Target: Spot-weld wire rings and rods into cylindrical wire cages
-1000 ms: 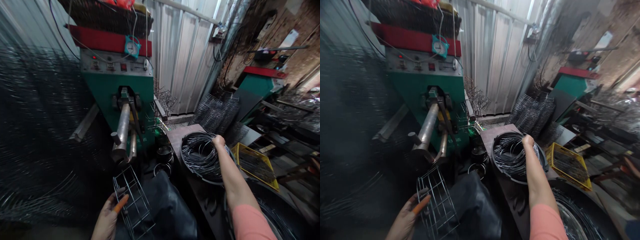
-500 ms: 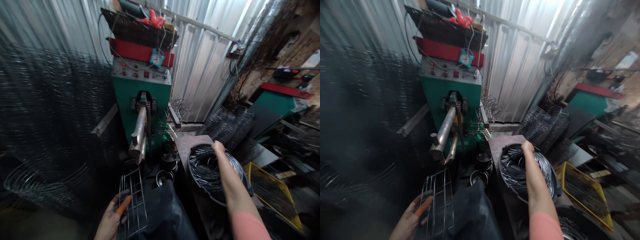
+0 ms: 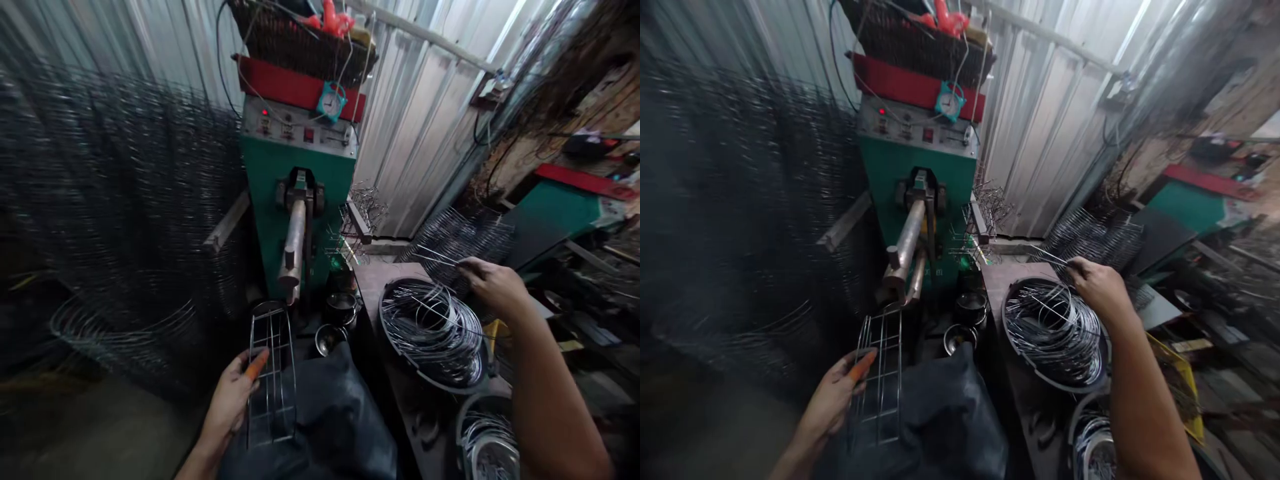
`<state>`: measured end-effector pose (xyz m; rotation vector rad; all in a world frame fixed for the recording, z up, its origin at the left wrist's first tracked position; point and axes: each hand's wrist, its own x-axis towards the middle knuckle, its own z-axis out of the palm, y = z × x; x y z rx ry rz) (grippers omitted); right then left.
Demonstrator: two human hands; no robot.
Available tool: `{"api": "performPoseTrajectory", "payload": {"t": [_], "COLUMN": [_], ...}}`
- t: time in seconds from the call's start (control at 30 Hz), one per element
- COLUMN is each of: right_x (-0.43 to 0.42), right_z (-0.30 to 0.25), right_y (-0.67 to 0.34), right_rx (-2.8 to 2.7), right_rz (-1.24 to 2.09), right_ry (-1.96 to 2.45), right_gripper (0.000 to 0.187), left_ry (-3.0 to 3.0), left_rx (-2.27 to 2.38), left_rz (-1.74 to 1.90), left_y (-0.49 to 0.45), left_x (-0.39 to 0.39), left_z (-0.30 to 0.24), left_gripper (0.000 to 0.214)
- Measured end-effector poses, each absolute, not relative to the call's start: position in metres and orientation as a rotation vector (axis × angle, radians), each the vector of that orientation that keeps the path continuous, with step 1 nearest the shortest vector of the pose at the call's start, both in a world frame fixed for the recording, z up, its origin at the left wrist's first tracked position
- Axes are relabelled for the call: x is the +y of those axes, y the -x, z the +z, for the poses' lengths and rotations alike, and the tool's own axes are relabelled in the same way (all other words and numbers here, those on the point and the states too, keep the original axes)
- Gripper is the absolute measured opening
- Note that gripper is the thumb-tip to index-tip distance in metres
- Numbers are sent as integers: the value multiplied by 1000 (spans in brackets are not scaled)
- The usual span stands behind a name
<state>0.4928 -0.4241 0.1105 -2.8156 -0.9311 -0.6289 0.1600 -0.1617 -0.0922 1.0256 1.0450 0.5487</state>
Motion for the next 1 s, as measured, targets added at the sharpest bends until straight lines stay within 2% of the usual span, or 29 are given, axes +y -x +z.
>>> {"api": "performPoseTrajectory", "payload": {"t": [0.1, 0.23, 0.3, 0.4, 0.5, 0.6, 0.7, 0.83, 1.0], "right_x": [-426, -425, -433, -438, -416, -370, -321, -282, -264], "right_z": [110, 101, 102, 107, 97, 55, -6, -71, -98], "right_y": [-473, -465, -455, -425, -397, -386, -392, -402, -401], "right_rx": [-1106, -982, -950, -1176, -1376, -1385, -1250, -1178, -1240], "right_rz": [-658, -497, -546, -632, -331, -9, 163, 142, 55], "right_ry": [2852, 3138, 3125, 2738, 2280, 2003, 1837, 1726, 1736], "right_gripper": [22, 17, 16, 27, 32, 32, 34, 34, 30], "left_ry": [-1059, -1099, -1124, -1160, -1158, -1121, -1060, -1025, -989], "left_rx": [1024, 1007, 1008, 998, 949, 892, 857, 796, 773], "left_rz": [663, 762, 788, 803, 818, 834, 817, 775, 748], "left_y": [-158, -153, -151, -154, -162, -173, -181, -187, -190], "left_x": [-158, -147, -140, -135, -136, -138, -137, -133, -127], "left_z": [-89, -81, -79, -78, -77, -79, -86, -95, -99], "left_gripper": [42, 38, 37, 37, 37, 37, 38, 38, 40]}}
